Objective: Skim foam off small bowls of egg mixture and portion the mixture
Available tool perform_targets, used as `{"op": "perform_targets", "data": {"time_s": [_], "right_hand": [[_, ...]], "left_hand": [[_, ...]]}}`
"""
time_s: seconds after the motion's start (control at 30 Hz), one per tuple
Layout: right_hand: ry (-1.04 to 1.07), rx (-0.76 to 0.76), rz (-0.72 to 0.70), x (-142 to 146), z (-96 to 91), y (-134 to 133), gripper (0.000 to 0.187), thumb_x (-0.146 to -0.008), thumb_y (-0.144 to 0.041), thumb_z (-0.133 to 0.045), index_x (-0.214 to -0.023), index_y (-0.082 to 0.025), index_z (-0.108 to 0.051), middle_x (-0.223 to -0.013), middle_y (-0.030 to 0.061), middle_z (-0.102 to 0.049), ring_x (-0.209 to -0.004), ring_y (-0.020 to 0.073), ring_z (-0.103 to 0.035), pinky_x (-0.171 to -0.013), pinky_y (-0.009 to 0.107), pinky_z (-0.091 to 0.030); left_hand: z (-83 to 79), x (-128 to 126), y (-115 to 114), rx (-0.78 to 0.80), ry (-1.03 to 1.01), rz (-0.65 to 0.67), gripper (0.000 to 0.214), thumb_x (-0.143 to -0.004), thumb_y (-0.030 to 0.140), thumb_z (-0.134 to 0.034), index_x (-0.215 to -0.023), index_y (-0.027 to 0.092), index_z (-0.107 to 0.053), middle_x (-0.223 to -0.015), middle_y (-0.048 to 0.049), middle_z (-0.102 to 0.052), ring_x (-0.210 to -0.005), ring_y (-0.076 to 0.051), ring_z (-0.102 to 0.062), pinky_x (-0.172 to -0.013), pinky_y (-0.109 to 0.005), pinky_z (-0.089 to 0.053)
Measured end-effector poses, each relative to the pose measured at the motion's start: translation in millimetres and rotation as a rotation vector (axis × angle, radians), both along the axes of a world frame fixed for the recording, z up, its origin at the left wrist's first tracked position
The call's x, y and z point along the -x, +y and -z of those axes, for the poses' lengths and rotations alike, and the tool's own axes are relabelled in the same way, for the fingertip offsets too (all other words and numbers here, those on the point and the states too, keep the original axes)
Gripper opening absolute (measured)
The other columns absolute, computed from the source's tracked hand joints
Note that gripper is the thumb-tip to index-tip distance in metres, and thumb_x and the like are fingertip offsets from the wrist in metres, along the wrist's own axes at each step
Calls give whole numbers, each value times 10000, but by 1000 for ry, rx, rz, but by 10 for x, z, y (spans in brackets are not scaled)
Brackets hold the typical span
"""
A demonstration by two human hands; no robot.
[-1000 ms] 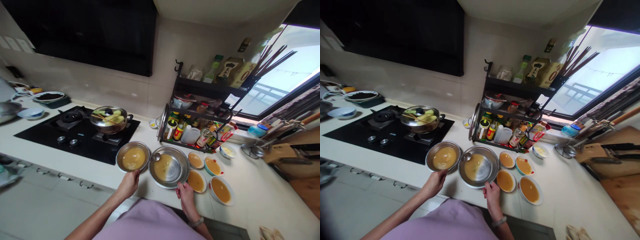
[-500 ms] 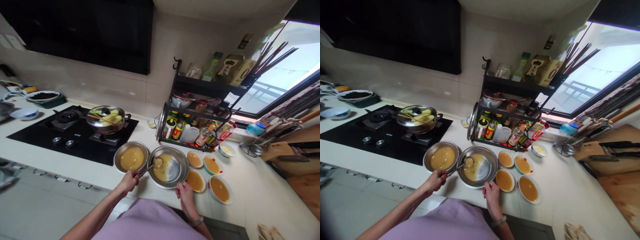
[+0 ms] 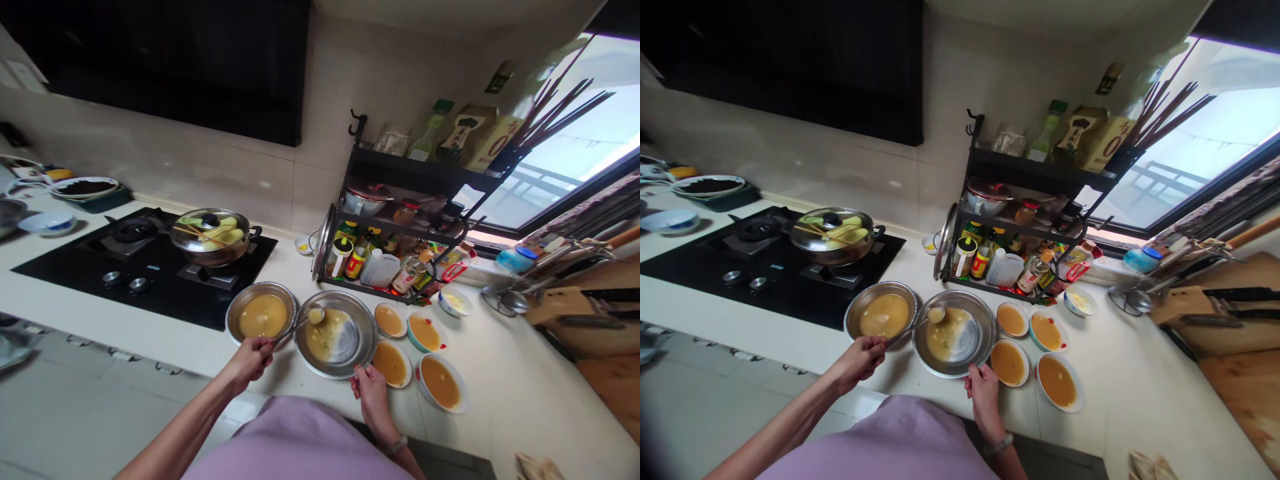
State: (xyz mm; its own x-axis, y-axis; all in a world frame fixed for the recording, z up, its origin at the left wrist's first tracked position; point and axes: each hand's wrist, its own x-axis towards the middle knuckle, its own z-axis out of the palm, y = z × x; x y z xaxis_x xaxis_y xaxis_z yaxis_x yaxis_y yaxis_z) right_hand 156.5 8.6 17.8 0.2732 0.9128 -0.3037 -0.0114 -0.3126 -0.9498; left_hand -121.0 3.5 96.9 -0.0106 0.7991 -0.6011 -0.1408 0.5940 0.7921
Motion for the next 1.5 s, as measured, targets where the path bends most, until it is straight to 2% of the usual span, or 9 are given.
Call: {"op": "perform_targets", "data": {"time_s": [0.27, 0.4, 0.5, 0.6, 0.67, 0.77, 0.97, 1.2, 1.5], "right_hand": [[26, 2, -12, -15, -24, 6, 271, -611, -423, -595, -525, -209, -452, -414, -41, -477, -366, 85, -391, -356, 209, -254], [29, 19, -5, -12, -41, 14, 266, -600, -418, -597, -527, -214, -442, -413, -42, -475, -370, 89, -395, -357, 210, -256], [48, 24, -17, -8, -56, 22, 268, -590, -424, -602, -532, -214, -446, -412, -43, -472, -373, 89, -392, -358, 209, -250], [55, 20, -25, -7, -60, 25, 279, -591, -432, -606, -533, -214, -442, -410, -47, -466, -370, 86, -383, -359, 209, -245], [47, 14, -31, -10, -50, 24, 289, -598, -436, -606, -529, -214, -435, -407, -48, -463, -369, 83, -378, -361, 209, -248], [36, 12, -33, -14, -31, 21, 300, -604, -442, -610, -526, -214, -431, -408, -45, -469, -371, 84, -383, -361, 208, -253], [21, -3, -31, -19, 5, 19, 299, -614, -447, -605, -524, -209, -450, -405, -45, -471, -356, 82, -384, -357, 208, -258], [3, -31, -31, -15, 58, 13, 283, -632, -425, -594, -515, -207, -455, -399, -41, -475, -349, 82, -382, -352, 209, -257], [25, -32, -19, 29, -14, -9, 302, -609, -442, -617, -513, -210, -449, -403, -28, -495, -354, 87, -392, -350, 210, -258]], "left_hand": [[-123, 302, -80, -41, -48, -96, 453, -527, 459, -732, -776, 159, -503, -444, 105, -398, -338, 6, -151, -382, -188, -53], [-90, 480, -146, -59, 51, -131, 467, -589, 464, -679, -897, 129, -572, -465, 103, -388, -336, -9, -152, -375, -191, -92], [-6, 580, -204, -152, 379, -103, 377, -689, 429, -576, -914, 129, -622, -450, 63, -444, -336, -68, -314, -381, -210, -229], [113, 628, -266, -340, 846, -6, 295, -759, 331, -479, -905, 154, -664, -558, -34, -627, -534, -174, -591, -532, -254, -410], [196, 629, -304, -420, 1071, 60, 336, -798, 283, -408, -974, 158, -666, -701, -84, -709, -647, -215, -663, -613, -277, -450], [285, 598, -335, -478, 1243, 98, 404, -843, 253, -328, -1074, 138, -639, -829, -125, -738, -686, -238, -691, -627, -296, -471], [249, 451, -295, -555, 1186, 169, 377, -874, 258, -340, -1085, 142, -629, -807, -103, -745, -687, -219, -702, -624, -273, -484], [117, 52, -176, -593, 1059, 364, 343, -863, 152, -357, -1070, 154, -631, -911, -132, -732, -849, -235, -696, -718, -291, -480], [144, -173, 79, -509, 987, 486, 232, -767, 44, -431, -751, 144, -640, -734, -122, -678, -790, -215, -657, -687, -272, -422]]}}
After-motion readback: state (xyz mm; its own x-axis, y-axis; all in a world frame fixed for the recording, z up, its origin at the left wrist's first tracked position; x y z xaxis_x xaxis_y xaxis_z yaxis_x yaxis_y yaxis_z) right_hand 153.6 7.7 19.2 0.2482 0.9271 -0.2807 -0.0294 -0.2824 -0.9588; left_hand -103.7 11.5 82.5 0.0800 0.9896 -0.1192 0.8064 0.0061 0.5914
